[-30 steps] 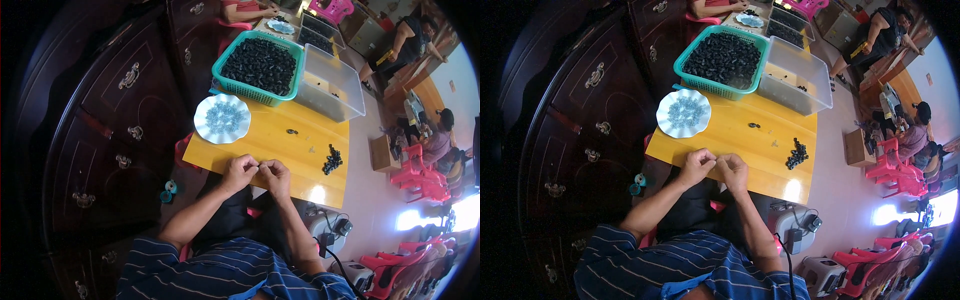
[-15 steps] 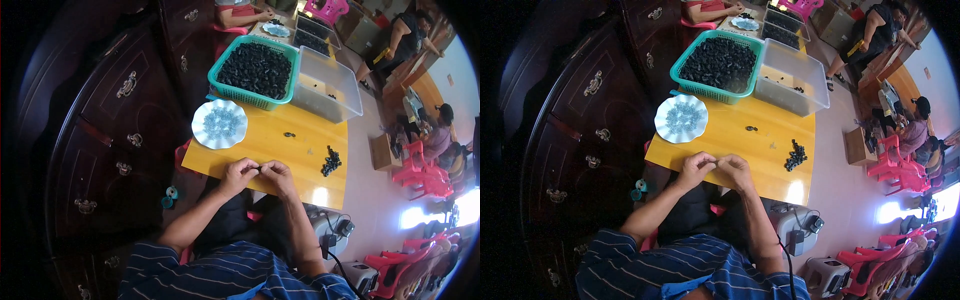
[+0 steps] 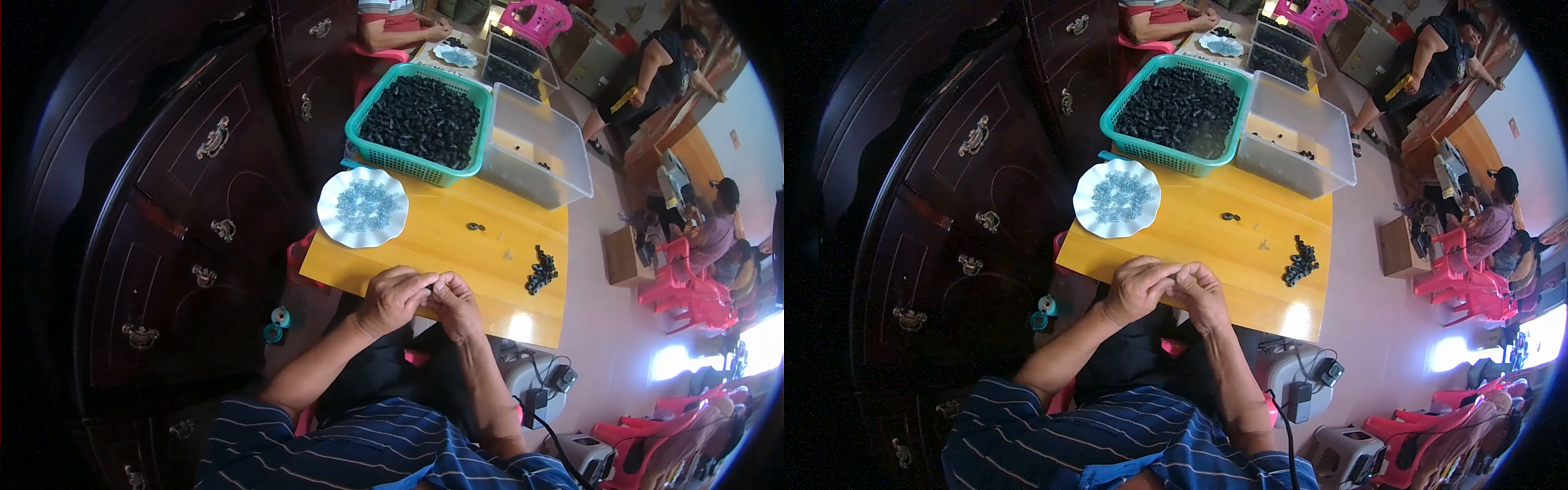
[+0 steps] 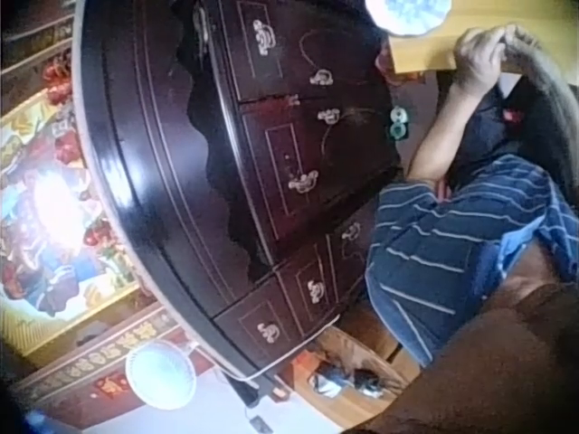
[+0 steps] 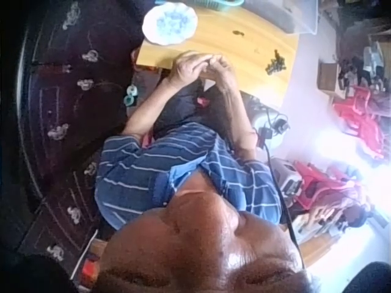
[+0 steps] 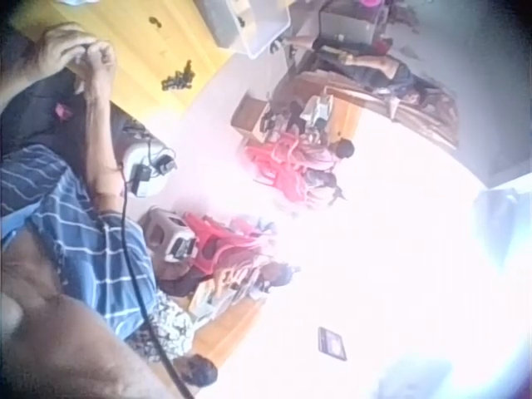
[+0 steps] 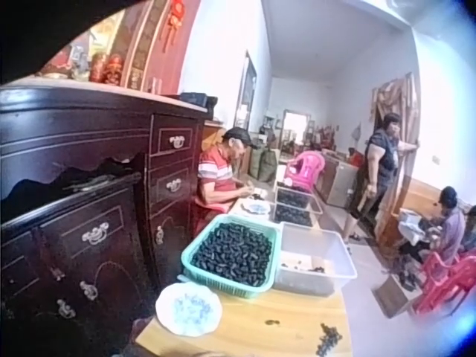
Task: Sorting and inspecting small black parts on a table.
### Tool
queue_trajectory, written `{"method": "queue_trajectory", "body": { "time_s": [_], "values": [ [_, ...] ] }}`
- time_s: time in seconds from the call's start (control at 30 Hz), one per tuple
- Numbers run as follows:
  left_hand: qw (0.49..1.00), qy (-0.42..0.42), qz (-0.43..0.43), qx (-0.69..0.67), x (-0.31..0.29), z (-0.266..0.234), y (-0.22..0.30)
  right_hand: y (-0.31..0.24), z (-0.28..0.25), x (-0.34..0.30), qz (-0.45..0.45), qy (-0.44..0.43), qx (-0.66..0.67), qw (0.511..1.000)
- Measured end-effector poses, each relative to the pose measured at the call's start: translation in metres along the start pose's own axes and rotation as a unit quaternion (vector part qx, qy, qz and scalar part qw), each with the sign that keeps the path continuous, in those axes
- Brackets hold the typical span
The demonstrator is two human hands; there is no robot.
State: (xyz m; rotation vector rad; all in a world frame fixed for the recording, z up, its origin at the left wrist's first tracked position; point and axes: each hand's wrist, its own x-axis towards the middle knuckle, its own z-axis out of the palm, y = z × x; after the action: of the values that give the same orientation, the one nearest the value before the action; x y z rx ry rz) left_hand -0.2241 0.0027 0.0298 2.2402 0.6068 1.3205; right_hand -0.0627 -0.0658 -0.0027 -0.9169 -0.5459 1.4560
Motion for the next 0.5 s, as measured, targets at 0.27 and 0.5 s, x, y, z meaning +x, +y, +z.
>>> {"method": "queue_trajectory", "body": {
  "time_s": [0.27, 0.5],
  "values": [
    [0.999, 0.016, -0.022, -0.028, -0.0001, -0.0005, -0.0012, -0.0046, 0.0083, 0.0006, 0.012, -0.024, 0.052, 0.998],
    [0.999, 0.006, -0.036, -0.038, -0.0013, 0.001, -0.0005, -0.002, 0.0086, 0.0021, -0.004, -0.039, 0.063, 0.997]
  ]
}}
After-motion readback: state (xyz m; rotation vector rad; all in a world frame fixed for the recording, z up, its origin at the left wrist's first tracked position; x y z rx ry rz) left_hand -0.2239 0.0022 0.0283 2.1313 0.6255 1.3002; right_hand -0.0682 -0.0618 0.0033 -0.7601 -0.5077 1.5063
